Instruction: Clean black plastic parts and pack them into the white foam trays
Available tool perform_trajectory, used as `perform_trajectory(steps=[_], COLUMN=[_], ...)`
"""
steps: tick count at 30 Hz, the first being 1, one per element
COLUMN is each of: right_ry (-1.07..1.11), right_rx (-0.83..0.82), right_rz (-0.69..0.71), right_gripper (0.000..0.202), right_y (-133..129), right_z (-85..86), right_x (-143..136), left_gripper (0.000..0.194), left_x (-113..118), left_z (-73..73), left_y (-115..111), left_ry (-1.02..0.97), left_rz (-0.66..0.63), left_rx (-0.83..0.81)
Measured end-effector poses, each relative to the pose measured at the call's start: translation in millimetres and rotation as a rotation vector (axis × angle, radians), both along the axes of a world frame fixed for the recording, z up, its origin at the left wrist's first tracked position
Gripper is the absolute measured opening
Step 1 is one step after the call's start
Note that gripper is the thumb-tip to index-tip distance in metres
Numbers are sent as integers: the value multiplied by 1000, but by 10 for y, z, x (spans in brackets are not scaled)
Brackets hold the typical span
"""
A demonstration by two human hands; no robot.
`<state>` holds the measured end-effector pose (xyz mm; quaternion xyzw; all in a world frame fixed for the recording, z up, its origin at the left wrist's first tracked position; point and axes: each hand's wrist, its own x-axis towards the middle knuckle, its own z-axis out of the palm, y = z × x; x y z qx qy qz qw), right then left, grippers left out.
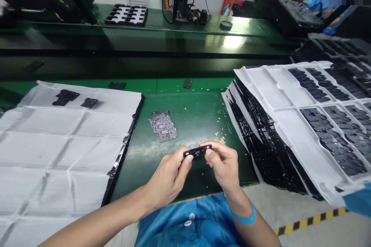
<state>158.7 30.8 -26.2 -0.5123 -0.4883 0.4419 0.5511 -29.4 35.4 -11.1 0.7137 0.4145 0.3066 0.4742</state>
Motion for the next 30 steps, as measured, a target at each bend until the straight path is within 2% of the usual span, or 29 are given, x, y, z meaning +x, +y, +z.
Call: perform_trajectory(steps=[6,10,21,30], right_ry=[59,55,-34,6], right_rx=[21,-15,-23,-29], right_rz=[46,17,17,64], right_gripper=[18,15,17,16], right_y=[7,24,32,38], right_z=[-10,0,-30,-70], right_x=[38,33,26,70], left_gripper=[26,25,27,26], left_x=[10,23,19,6], left_z=[16,24,-20,-18], left_y=[21,5,25,55], left_ry=[26,24,34,52], left_rz=[-2,-6,-8,-12], left_rx=[32,43,-11,-23])
